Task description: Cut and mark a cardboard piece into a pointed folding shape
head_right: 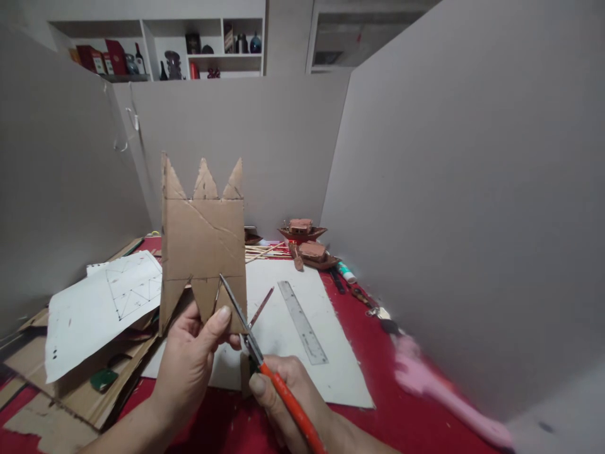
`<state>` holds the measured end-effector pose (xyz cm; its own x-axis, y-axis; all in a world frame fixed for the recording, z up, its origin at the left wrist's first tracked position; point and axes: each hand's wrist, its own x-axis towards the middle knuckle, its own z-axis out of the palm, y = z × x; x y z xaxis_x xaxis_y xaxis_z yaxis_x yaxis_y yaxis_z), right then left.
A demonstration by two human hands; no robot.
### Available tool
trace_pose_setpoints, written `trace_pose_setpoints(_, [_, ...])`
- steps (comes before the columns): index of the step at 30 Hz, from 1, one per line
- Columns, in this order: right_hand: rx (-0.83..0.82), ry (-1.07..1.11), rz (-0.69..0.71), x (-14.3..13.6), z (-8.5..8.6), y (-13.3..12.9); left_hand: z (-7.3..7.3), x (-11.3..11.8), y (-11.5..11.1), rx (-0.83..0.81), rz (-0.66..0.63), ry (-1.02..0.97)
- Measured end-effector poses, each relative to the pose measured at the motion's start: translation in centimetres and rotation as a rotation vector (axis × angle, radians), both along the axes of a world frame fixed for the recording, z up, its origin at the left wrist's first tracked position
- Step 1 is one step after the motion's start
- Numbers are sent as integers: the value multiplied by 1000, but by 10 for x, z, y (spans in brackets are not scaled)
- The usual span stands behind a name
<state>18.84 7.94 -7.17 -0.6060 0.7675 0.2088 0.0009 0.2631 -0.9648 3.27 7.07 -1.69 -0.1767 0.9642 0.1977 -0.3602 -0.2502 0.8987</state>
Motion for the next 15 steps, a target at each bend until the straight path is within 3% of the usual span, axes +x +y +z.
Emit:
trace_pose_setpoints(5, [-61,9,-63,4,-2,4,6,-9,3,26,-60,73])
trace_pose_setpoints(10, [-88,-47,-212,12,9,14,12,-22,9,62,-62,-62])
trace_pose_setpoints(15, [11,-159,-96,14,18,18,26,-44,18,99,-31,-80])
